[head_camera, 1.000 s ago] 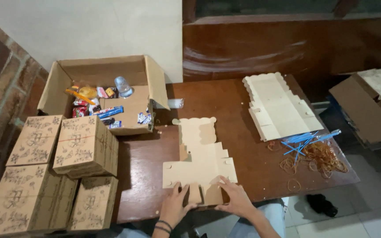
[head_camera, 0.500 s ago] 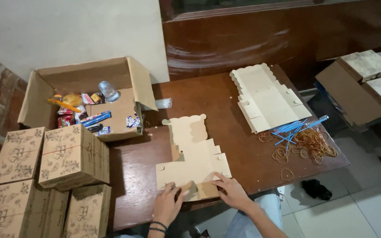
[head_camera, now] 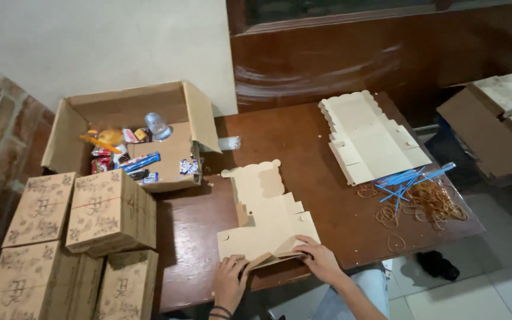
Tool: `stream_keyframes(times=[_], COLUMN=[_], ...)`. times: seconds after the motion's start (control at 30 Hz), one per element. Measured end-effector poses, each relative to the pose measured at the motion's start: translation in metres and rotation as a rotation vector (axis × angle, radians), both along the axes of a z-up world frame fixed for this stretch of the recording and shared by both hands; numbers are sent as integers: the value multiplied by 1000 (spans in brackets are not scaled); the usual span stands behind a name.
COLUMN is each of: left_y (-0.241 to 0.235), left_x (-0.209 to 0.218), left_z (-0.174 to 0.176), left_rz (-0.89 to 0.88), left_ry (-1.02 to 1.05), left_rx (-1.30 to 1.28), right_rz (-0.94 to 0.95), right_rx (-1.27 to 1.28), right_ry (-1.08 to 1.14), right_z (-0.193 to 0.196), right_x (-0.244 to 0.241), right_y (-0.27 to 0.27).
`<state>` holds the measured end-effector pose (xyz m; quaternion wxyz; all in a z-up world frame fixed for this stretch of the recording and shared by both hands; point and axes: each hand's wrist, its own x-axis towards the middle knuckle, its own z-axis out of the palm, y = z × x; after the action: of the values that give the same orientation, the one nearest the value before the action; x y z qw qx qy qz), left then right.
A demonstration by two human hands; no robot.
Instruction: Assembling cardboard boxes by folding them and then filling them with various snacks like candies and chocolates.
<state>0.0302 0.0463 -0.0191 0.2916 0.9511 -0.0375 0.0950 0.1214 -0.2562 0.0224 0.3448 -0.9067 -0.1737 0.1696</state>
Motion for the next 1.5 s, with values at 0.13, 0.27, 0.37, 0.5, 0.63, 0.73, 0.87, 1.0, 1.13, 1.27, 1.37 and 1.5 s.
stream_keyframes(times=[0.13,0.27,0.37,0.5,0.63,0.73,0.87,1.0,1.13,1.27,1.37,1.5], left_y=[2,-4,-7,-16,-15,-15,-16,-15,-16,-14,-13,-14], left_x=[13,21,26,26,23,25,25,23,22,28,30,25], left_z=[17,37,40,31,8,16,14,14,-3,-15,-5,3], left_rz=[-76,-77,-39,104,246,298,285,208,248,243,219,222], left_ry=[-102,189,261,204,119,129,148,-54,13,-110,-113,-140], left_rx=[-43,-172,-193,-100,-112,-300,-280,-283,-285,-381,-255,-242], right_rz=[32,-5,-41,-62,-103,-271,-335,-311,-65,247,381,415], right_rx=[-31,-107,-154,-182,-234,-217,-235,-139,30,-57,-175,-315], right_ry=[8,52,67,32,31,78,-20,-208,-705,-366,-300,-282], right_z=[0,-5,-10,-22,-13,2,-12,-28,-32,-6,0,12], right_x=[8,10,14,21,20,15,2,-16,-38,-44,-40,-43], right_y=[2,8,11,12,25,38,39,43,75,124,135,125])
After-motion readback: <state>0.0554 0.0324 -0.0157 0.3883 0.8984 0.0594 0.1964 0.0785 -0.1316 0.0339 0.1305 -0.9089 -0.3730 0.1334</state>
